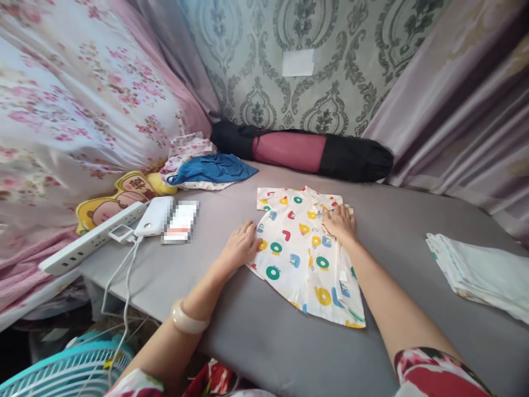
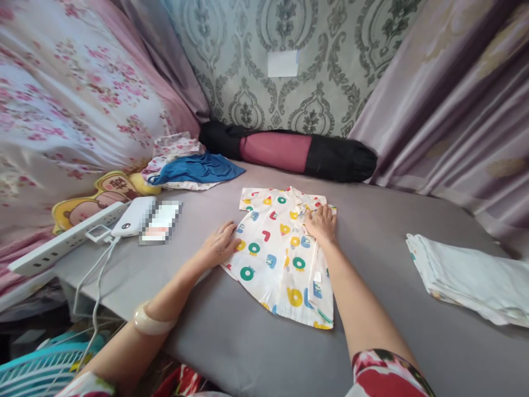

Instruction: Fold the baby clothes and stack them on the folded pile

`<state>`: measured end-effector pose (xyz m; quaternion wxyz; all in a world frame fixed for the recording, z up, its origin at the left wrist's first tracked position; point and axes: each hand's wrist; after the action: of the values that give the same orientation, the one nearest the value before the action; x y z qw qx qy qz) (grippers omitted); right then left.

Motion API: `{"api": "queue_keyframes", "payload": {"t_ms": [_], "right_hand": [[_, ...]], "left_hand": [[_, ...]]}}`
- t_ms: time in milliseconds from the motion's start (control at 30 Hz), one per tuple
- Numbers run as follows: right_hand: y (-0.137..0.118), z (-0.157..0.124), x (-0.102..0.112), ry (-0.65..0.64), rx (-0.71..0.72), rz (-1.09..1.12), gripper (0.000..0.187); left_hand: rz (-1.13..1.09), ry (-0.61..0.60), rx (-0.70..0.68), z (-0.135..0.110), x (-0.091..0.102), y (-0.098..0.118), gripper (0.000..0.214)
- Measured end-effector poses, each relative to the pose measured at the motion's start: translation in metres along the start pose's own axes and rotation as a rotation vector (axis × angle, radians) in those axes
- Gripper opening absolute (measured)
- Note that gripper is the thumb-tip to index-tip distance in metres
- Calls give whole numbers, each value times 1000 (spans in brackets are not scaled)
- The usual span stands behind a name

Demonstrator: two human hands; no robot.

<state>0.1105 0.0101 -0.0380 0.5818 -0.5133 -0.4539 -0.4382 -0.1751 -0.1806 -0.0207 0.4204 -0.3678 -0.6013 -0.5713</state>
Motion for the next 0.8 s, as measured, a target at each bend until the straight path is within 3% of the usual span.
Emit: {"api": "queue_keyframes", "payload": {"t_ms": [100, 167, 267, 400, 533, 667, 800], "right_hand": [[0, 5, 9, 23, -33, 46, 59], [-9, 7, 17, 114, -13, 52, 55], [-39, 4, 22, 193, 150, 10, 54], [-96, 1, 10, -13, 387, -7, 57], [-141, 6, -8, -136, 421, -10, 61], [-161, 11, -17, -159, 378, -23, 62], [-166, 14, -17, -80, 387, -70, 57]], "left_hand": [[-65, 100, 40, -3, 1, -4, 25], [-92, 145, 69, -4, 2, -5, 15], [-112, 170, 78, -5, 1, -5, 9], [-108, 177, 77, -5, -2, -5, 12], [-90, 188, 83, -6, -5, -6, 14], [-73, 189, 83, -7, -6, -5, 16], [-93, 185, 93, -8, -4, -2, 17]]}}
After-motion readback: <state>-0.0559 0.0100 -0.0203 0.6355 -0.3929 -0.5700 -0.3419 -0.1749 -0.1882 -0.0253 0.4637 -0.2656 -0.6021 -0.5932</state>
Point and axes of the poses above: each hand's wrist, its own z-axis towards the middle knuckle, its own x-axis out of the back of the hand, y = z × x, and after that the axes turned 4 degrees about x, right-handed
